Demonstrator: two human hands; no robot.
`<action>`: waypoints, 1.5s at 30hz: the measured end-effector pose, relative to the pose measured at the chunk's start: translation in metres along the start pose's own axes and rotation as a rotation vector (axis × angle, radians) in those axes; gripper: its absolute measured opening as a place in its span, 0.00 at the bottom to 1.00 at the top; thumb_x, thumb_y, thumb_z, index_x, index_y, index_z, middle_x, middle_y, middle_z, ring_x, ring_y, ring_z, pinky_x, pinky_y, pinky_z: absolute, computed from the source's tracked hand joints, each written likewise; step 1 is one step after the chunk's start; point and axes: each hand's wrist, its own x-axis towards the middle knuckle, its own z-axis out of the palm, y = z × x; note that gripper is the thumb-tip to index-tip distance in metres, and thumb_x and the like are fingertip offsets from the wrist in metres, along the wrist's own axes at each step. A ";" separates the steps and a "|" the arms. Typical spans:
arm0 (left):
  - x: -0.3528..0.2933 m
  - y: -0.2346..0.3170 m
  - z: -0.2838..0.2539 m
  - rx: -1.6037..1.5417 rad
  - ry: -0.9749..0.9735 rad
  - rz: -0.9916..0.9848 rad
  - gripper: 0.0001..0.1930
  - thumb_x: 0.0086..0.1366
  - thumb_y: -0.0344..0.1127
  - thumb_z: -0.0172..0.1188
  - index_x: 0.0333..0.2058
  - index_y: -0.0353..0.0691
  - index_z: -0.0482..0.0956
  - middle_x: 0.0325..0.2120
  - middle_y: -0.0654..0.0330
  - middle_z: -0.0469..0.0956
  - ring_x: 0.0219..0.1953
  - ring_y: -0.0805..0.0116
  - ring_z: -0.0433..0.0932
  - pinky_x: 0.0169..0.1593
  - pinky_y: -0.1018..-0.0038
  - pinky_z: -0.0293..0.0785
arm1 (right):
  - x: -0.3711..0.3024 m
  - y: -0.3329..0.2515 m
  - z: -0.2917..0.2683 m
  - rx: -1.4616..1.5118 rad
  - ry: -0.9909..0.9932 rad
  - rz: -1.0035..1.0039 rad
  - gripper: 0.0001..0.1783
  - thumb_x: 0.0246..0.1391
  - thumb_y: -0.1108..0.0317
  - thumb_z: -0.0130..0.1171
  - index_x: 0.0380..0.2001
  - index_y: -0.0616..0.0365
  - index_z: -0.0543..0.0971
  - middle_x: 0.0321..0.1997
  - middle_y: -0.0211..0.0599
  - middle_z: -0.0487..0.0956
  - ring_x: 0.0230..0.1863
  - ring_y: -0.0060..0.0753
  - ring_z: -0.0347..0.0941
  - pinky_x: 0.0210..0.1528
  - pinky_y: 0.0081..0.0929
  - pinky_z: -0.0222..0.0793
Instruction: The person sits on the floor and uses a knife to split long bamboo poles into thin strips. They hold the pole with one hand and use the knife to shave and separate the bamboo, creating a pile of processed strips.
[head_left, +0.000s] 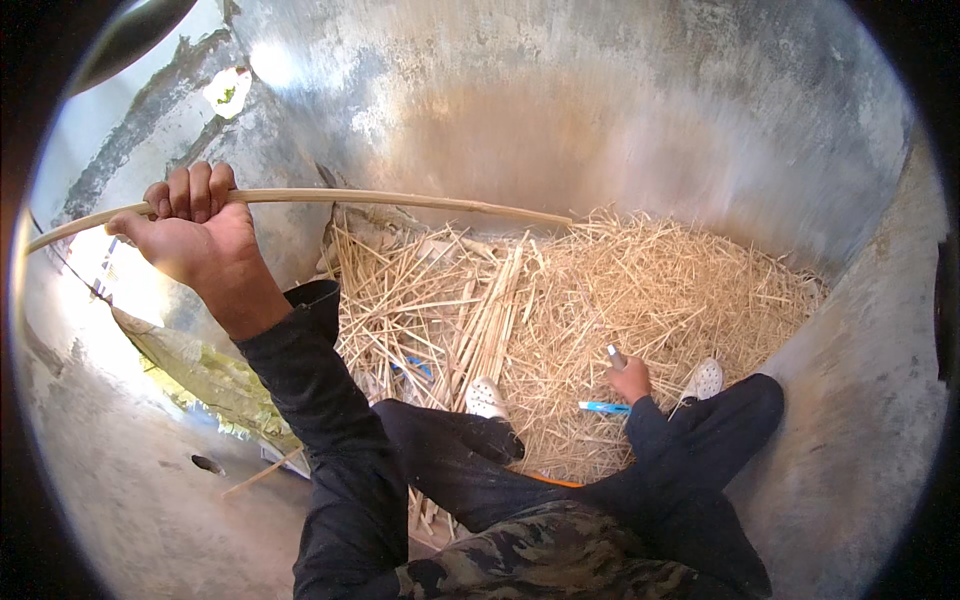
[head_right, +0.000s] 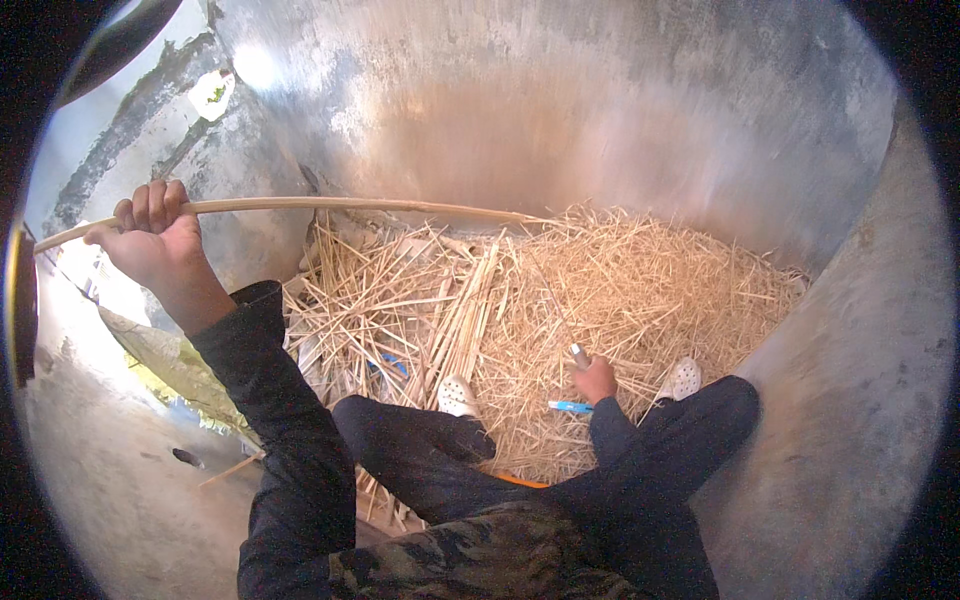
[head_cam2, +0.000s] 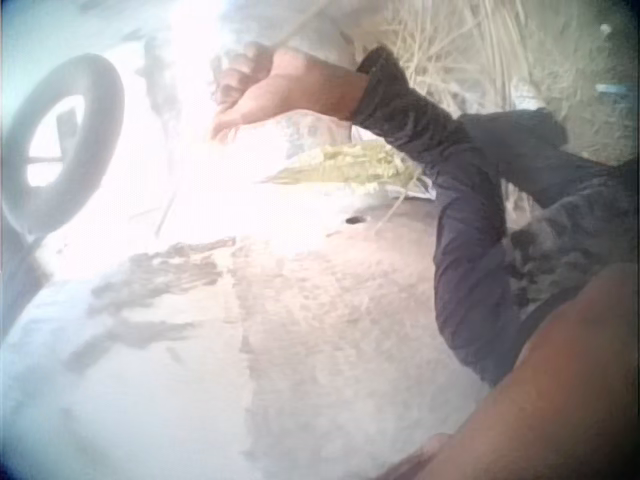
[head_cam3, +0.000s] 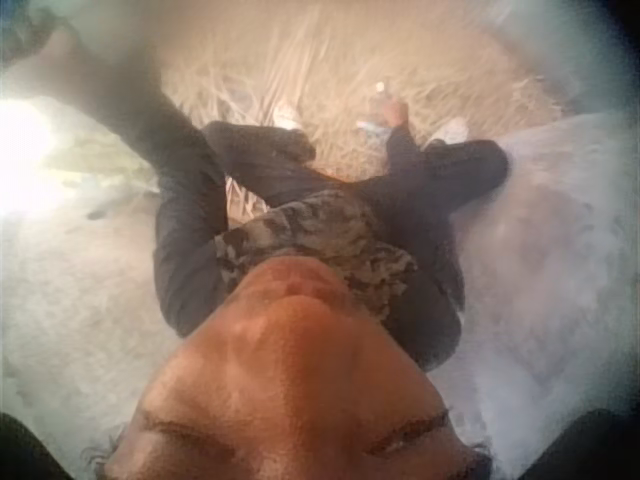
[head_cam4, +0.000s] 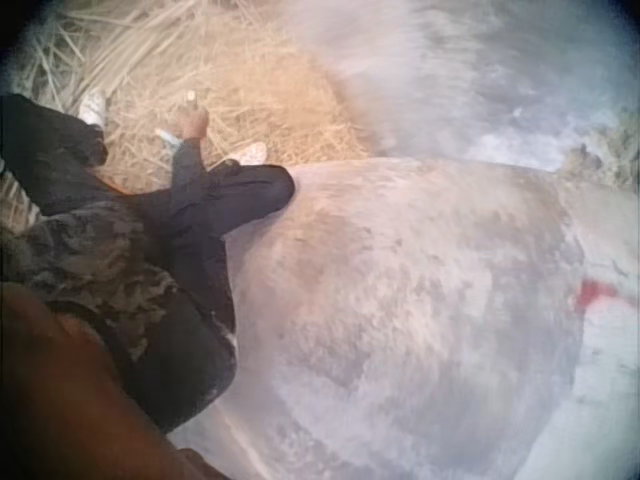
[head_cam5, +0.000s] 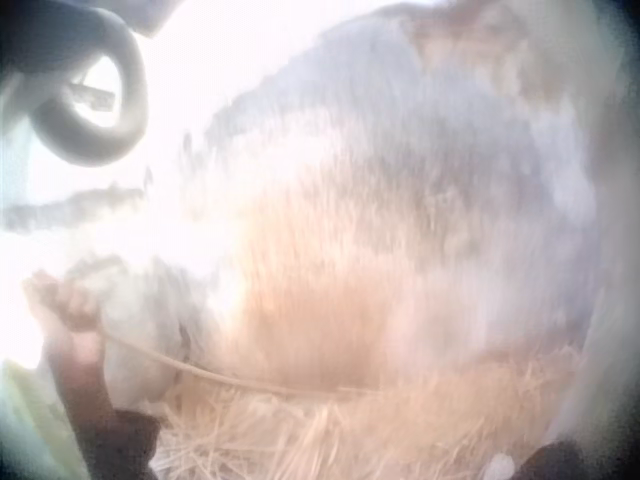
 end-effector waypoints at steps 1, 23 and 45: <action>0.000 0.001 0.001 0.001 0.008 -0.002 0.33 0.62 0.72 0.28 0.17 0.47 0.51 0.12 0.69 0.45 0.15 0.76 0.43 0.21 0.78 0.43 | 0.010 -0.001 -0.016 -0.055 0.027 -0.012 0.22 0.38 0.55 0.63 0.30 0.65 0.79 0.29 0.55 0.79 0.35 0.57 0.76 0.38 0.46 0.70; -0.055 -0.086 0.039 -0.025 -0.020 -0.234 0.32 0.66 0.68 0.30 0.15 0.47 0.50 0.11 0.68 0.46 0.15 0.75 0.44 0.21 0.77 0.43 | -0.003 -0.144 -0.154 0.069 0.494 -0.835 0.21 0.47 0.63 0.63 0.43 0.62 0.75 0.42 0.44 0.73 0.46 0.44 0.70 0.47 0.37 0.68; -0.069 -0.120 0.069 -0.166 0.097 -0.363 0.31 0.64 0.70 0.30 0.18 0.49 0.51 0.11 0.69 0.44 0.13 0.75 0.42 0.19 0.76 0.41 | 0.030 -0.077 -0.196 -0.008 0.589 -0.519 0.14 0.56 0.59 0.54 0.29 0.60 0.81 0.19 0.53 0.75 0.23 0.53 0.74 0.27 0.43 0.68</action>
